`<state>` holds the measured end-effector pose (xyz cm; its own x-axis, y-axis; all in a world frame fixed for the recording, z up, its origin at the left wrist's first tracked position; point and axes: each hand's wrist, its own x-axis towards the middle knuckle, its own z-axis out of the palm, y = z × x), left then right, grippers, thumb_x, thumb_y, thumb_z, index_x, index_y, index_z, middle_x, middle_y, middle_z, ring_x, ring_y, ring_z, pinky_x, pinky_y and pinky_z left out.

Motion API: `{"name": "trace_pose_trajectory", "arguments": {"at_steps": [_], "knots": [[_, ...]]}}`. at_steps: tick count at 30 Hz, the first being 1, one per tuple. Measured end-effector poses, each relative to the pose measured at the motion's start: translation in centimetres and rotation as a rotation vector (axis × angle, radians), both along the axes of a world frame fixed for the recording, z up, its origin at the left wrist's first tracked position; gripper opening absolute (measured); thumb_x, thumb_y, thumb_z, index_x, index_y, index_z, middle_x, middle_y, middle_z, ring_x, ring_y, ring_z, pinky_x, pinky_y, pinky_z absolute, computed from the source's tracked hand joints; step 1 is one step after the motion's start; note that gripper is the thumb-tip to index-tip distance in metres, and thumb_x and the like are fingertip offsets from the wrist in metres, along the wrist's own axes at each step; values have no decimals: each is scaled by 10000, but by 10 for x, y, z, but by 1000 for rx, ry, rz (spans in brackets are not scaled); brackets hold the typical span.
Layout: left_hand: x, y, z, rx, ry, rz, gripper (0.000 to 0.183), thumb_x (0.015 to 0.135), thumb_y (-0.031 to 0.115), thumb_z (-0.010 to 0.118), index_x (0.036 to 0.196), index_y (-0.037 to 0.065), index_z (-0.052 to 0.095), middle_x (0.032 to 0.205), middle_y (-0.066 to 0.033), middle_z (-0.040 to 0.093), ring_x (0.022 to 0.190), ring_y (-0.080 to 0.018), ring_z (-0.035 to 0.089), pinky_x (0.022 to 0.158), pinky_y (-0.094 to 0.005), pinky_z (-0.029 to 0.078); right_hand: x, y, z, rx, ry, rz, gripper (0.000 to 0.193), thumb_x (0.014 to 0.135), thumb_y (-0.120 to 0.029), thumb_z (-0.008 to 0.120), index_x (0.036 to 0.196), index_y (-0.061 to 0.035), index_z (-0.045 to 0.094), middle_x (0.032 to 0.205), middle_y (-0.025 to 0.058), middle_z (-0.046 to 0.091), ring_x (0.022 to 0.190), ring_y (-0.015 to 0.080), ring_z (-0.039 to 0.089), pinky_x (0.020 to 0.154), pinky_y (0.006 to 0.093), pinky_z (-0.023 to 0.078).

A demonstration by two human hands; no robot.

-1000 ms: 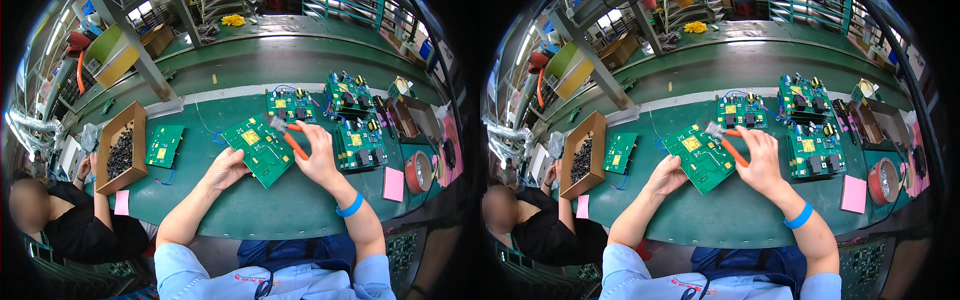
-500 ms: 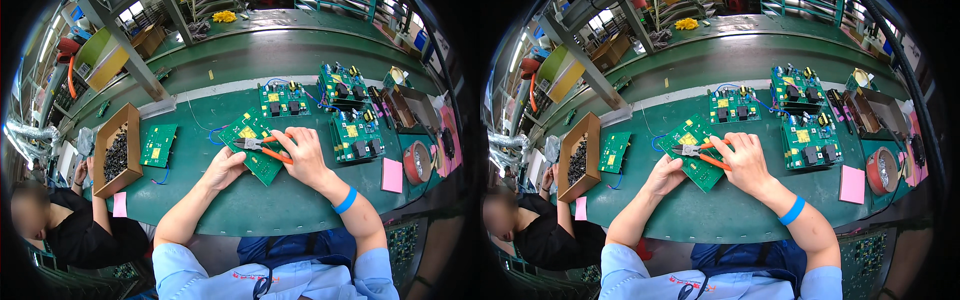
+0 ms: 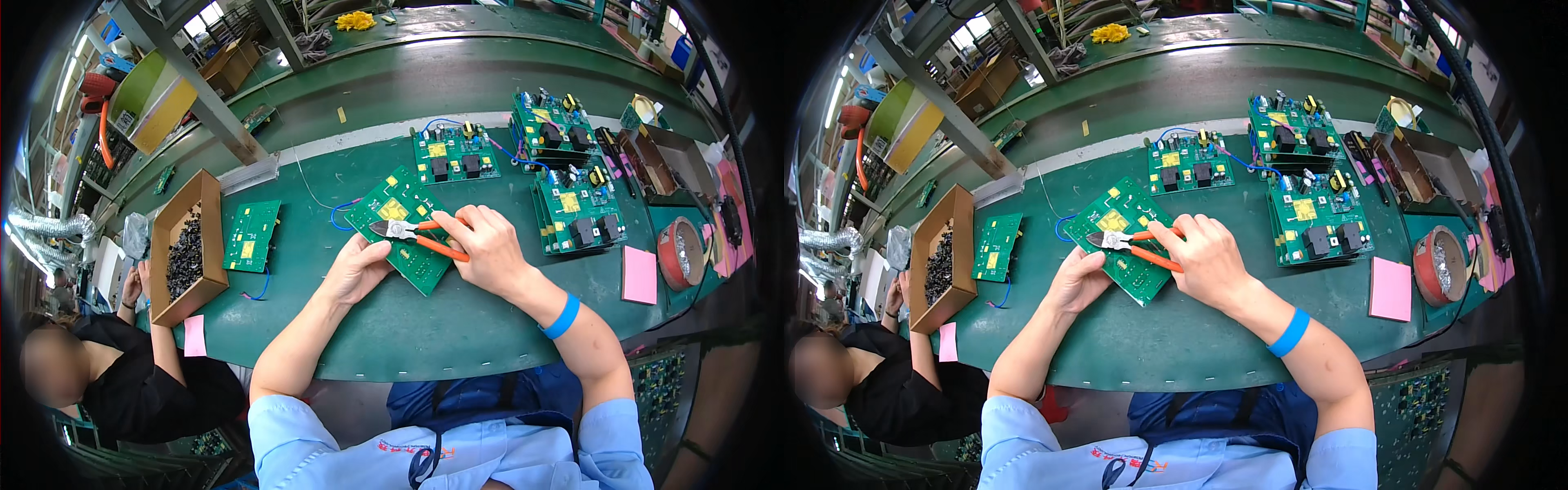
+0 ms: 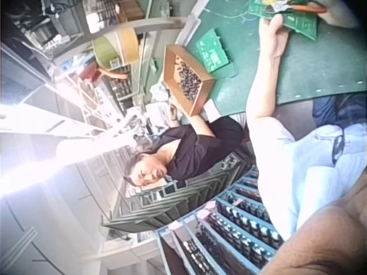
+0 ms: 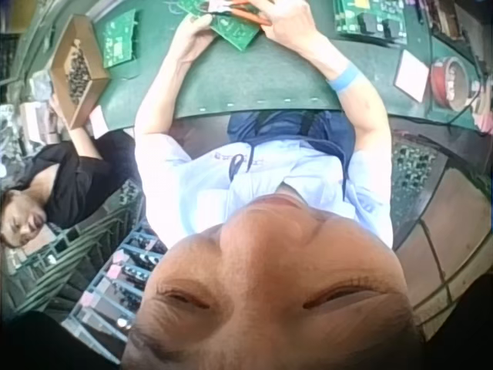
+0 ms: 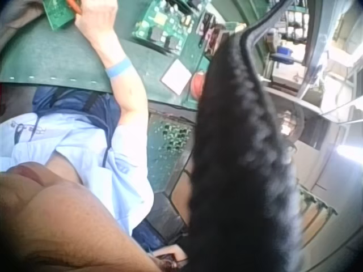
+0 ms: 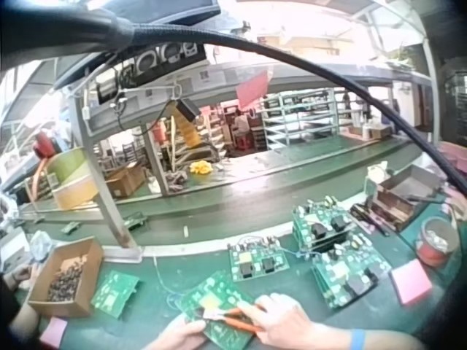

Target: The person assembles green circuit boards at a workbench. They pick up boards, use orange pliers to trim wires or components, and stack the finished boards. The person handles the boards one at a time, flipping them to inspect both sides before placing them in a pile.

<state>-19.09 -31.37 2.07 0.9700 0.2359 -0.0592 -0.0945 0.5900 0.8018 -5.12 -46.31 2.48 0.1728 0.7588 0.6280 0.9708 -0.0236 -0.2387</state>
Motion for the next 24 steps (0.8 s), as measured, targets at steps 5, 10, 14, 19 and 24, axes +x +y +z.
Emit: {"name": "trace_pose_trajectory", "arguments": {"at_steps": [5, 10, 14, 19, 24], "knots": [[-1, 2, 1, 39, -18, -5, 470, 754, 116, 569, 1163, 28, 355, 1113, -78, 460, 1012, -193, 471, 874, -361, 381, -1, -1, -6, 10, 94, 27, 485, 550, -18, 610, 1021, -90, 515, 785, 70, 483, 695, 229, 491, 579, 328, 399], [1, 4, -2, 78, 1, 28, 461, 747, 82, 567, 1156, 30, 361, 1102, -73, 464, 990, -181, 477, 858, -353, 393, 3, -2, 1, 13, -75, -42, 499, 554, 1, 591, 1038, -98, 518, 810, 68, 492, 725, 224, 489, 620, 328, 379], [1, 3, -4, 62, 10, 45, 451, 742, 79, 572, 1144, 26, 374, 1100, -74, 465, 989, -178, 478, 857, -348, 394, 7, 0, 2, 76, -162, -62, 486, 564, 8, 570, 1037, -93, 519, 823, 70, 493, 731, 217, 483, 633, 330, 368], [0, 4, -3, 70, 5, 40, 443, 742, 80, 573, 1138, 23, 384, 1083, -79, 480, 992, -181, 475, 863, -349, 387, 2, -4, 4, -96, -18, -33, 438, 571, -52, 594, 1002, -82, 522, 798, 80, 516, 711, 229, 518, 597, 323, 404], [-3, 9, -3, 192, 63, 19, 440, 732, 102, 588, 1124, 19, 405, 1072, -70, 488, 975, -160, 474, 855, -308, 379, -4, -2, 1, -77, 205, 53, 390, 593, -81, 624, 967, -56, 516, 754, 98, 538, 690, 258, 549, 580, 348, 444]]}}
